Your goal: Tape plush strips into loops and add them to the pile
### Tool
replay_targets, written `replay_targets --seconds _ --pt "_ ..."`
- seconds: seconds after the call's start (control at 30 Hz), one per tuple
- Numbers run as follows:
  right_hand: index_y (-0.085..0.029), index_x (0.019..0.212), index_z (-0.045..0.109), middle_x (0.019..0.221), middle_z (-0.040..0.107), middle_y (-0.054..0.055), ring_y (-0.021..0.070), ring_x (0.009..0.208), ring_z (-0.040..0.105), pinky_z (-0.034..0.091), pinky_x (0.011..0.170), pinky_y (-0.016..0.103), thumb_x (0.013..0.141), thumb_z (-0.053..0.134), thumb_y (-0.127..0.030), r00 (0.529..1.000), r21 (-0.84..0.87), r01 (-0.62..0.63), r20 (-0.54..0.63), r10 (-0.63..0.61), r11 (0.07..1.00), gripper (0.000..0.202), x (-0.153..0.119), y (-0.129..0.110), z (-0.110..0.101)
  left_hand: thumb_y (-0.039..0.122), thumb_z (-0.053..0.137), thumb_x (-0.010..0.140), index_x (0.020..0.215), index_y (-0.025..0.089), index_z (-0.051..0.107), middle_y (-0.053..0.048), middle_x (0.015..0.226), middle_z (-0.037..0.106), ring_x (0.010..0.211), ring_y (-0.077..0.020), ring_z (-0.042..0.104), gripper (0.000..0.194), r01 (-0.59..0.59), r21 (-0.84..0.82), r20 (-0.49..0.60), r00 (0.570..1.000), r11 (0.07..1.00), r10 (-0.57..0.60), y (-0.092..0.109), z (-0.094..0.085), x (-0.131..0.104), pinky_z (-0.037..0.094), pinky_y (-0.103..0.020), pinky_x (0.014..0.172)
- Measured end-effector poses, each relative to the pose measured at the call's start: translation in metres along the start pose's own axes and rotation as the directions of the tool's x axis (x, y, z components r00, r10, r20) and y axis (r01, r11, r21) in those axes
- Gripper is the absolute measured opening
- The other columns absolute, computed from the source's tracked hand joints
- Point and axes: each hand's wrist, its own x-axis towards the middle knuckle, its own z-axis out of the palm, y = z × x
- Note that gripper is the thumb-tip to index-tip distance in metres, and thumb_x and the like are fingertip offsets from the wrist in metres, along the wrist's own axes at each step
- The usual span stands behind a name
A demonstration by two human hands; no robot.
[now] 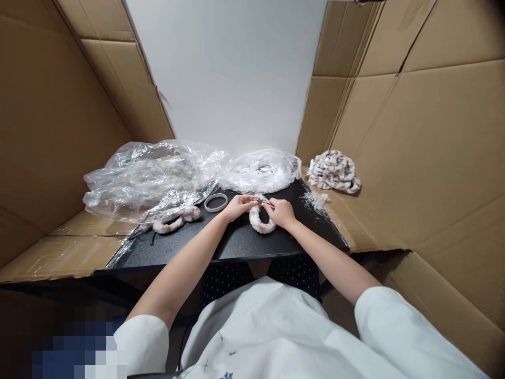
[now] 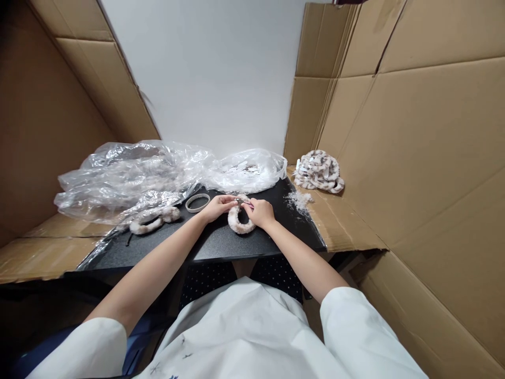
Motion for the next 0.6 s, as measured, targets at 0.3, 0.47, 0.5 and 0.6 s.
replay_targets --seconds 0.3,0.47,0.5,0.6 --pt "-0.018 0.075 0.067 0.073 0.071 0.004 0.0143 0.066 0.062 0.027 0.056 0.023 0.095 0.041 -0.046 1.0 0.13 -0.014 -0.022 0.017 0.991 0.043 0.0017 0.0005 -0.0001 0.047 0.085 0.053 0.09 0.012 0.07 -0.008 0.084 0.074 0.076 -0.0204 0.069 0.053 -0.04 -0.082 0.061 0.997 0.996 0.045 -0.0035 0.0021 0.0035 0.051 -0.033 0.076" --pt "-0.02 0.078 0.068 0.074 0.07 0.004 0.0163 0.068 0.063 0.028 0.056 0.024 0.092 0.044 -0.048 0.995 0.163 -0.093 -0.003 0.095 0.982 0.039 0.0014 0.0003 -0.0024 0.042 0.087 0.053 0.093 0.011 0.069 -0.008 0.084 0.074 0.074 -0.0189 0.069 0.054 -0.049 -0.083 0.059 0.997 0.995 0.054 -0.0042 0.0019 0.0039 0.051 -0.033 0.079" --pt "-0.02 0.079 0.068 0.074 0.071 0.004 0.0171 0.069 0.063 0.028 0.055 0.024 0.091 0.045 -0.049 0.992 0.176 -0.121 -0.009 0.125 0.977 0.039 0.0016 0.0012 -0.0027 0.04 0.087 0.052 0.095 0.011 0.069 -0.008 0.083 0.074 0.073 -0.0182 0.069 0.055 -0.051 -0.083 0.057 0.997 0.995 0.055 -0.0044 0.002 0.0038 0.051 -0.032 0.078" --pt "-0.02 0.082 0.068 0.078 0.071 0.005 0.0186 0.072 0.064 0.031 0.057 0.024 0.092 0.041 -0.05 0.971 0.262 -0.21 -0.06 0.233 0.942 0.041 0.0045 0.0076 -0.0042 0.037 0.088 0.053 0.102 0.011 0.067 -0.008 0.084 0.074 0.074 -0.0179 0.069 0.059 -0.043 -0.097 0.057 0.997 0.994 0.048 -0.0035 0.0022 0.0027 0.051 -0.031 0.078"
